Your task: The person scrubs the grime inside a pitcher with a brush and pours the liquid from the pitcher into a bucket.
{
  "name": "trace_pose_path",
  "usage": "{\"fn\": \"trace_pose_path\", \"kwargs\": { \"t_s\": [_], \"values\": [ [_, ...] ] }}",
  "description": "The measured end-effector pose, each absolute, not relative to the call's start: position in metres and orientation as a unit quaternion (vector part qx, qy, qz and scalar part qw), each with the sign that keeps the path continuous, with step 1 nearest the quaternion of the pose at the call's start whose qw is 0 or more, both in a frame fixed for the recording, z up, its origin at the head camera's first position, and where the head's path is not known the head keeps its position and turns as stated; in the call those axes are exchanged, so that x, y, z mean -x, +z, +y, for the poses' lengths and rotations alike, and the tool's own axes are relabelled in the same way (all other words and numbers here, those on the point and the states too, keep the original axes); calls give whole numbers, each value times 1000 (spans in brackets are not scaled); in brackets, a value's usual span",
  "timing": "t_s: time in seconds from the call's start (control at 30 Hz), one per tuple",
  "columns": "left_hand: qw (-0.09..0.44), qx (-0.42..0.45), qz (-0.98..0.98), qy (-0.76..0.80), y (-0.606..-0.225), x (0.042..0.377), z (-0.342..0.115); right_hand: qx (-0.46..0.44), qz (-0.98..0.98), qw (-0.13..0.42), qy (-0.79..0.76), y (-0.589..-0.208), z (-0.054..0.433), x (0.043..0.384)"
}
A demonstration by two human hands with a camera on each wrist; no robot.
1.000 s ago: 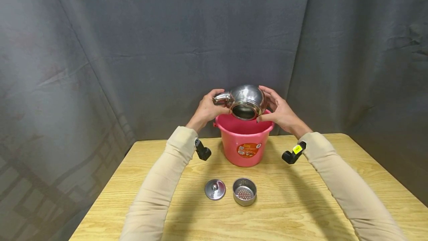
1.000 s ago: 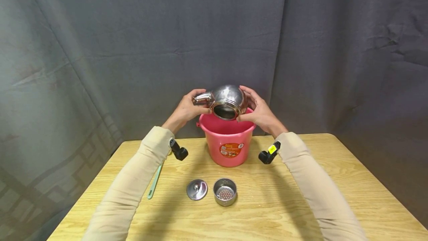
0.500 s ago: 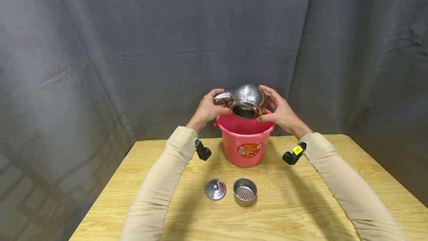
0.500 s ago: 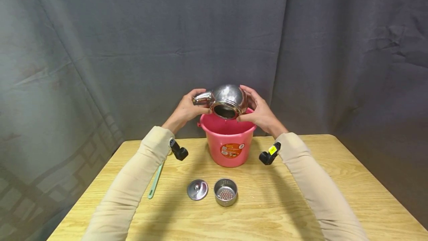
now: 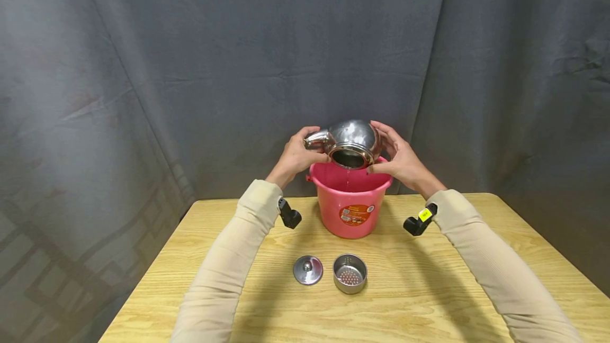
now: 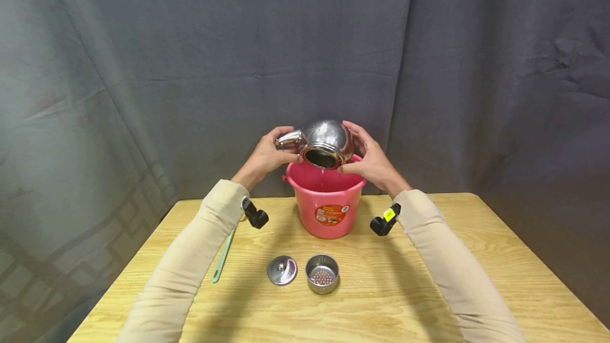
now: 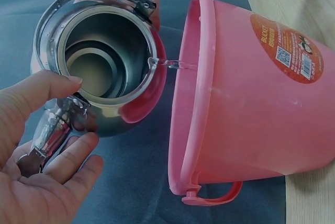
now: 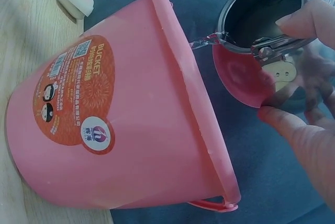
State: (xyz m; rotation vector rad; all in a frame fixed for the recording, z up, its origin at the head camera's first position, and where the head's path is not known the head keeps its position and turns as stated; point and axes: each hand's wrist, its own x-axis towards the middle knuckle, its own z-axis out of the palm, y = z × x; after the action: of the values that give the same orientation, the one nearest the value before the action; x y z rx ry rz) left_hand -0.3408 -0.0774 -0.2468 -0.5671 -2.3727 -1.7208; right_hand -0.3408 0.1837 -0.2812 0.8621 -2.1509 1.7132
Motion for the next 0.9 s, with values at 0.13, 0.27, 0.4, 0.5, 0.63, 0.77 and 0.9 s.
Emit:
{"fn": "trace_pose_path", "kwargs": {
  "t_s": [0.13,0.27,0.4,0.5,0.63,0.77,0.9],
  "values": [
    [80,186,-794,-574,-246,341,-77,-299,-742,134,585,-281,184,342],
    [81,184,-793,-574,-246,341,-77,-301,-744,138,581,-281,185,342],
    [78,187,-793,-574,-246,341,-77,-297,-748,141,576,-280,185,340],
    [65,192,-786,-584,-246,340,-78,-300,-749,142,574,-279,185,340],
    [37,195,-774,-601,-246,340,-79,-311,-747,144,570,-280,186,339],
    [16,187,-771,-609,-246,340,-79,-310,-750,145,567,-282,188,338],
    [-4,182,-753,-633,-246,340,-78,-308,-746,142,572,-282,188,337]
  ]
}}
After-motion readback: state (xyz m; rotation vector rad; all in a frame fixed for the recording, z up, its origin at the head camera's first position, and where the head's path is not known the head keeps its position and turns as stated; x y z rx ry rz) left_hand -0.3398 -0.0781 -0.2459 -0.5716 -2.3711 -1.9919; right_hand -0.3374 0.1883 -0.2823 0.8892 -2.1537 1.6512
